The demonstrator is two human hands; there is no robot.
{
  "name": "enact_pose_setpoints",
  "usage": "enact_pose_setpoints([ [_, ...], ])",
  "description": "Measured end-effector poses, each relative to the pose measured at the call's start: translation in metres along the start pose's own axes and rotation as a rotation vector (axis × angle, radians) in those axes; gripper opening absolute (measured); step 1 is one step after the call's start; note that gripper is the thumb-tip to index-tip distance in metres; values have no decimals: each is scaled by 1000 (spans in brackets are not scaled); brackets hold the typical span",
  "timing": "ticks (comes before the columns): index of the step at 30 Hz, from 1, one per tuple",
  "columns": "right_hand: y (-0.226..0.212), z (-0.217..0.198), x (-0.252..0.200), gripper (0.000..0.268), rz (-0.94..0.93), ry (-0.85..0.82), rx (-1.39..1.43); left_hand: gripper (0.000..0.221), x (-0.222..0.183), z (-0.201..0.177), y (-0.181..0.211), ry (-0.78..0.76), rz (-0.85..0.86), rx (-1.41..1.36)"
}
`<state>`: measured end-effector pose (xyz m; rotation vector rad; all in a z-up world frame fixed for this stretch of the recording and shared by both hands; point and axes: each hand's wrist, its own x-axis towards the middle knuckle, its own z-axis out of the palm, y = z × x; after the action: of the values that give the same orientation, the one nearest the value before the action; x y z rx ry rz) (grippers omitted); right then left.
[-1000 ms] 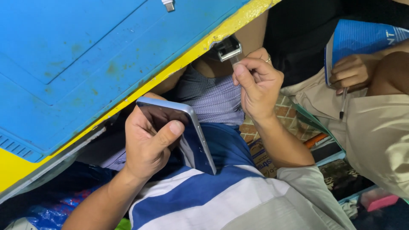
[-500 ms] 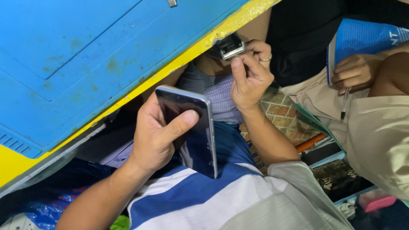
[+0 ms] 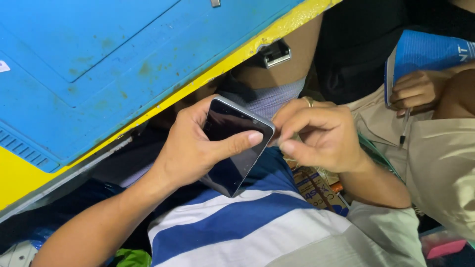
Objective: Securing a mobile phone cover with rubber bands after applying adhesive to ensure proper bonding.
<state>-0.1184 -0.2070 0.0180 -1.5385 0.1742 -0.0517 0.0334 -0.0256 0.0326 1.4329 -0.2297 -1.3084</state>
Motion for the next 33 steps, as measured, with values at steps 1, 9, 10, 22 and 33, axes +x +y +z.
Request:
enact_pose_setpoints([
  [1,-3,1,2,9,1,-5,0,27,-1,-1,2,4,0,-3],
  [9,-12,6,11,8,55,-90,-64,22,-4,-8,10,2,-38,113],
  [10,-11,6,11,8,56,-90,-64,22,-4,-8,12,1,-38,112],
  [22,-13,7,11,10,109,-125,-31,31,-7,-8,9,12,-69,92],
  [33,-13,6,13,10,120,-145,2,27,-7,-7,5,17,-40,34],
])
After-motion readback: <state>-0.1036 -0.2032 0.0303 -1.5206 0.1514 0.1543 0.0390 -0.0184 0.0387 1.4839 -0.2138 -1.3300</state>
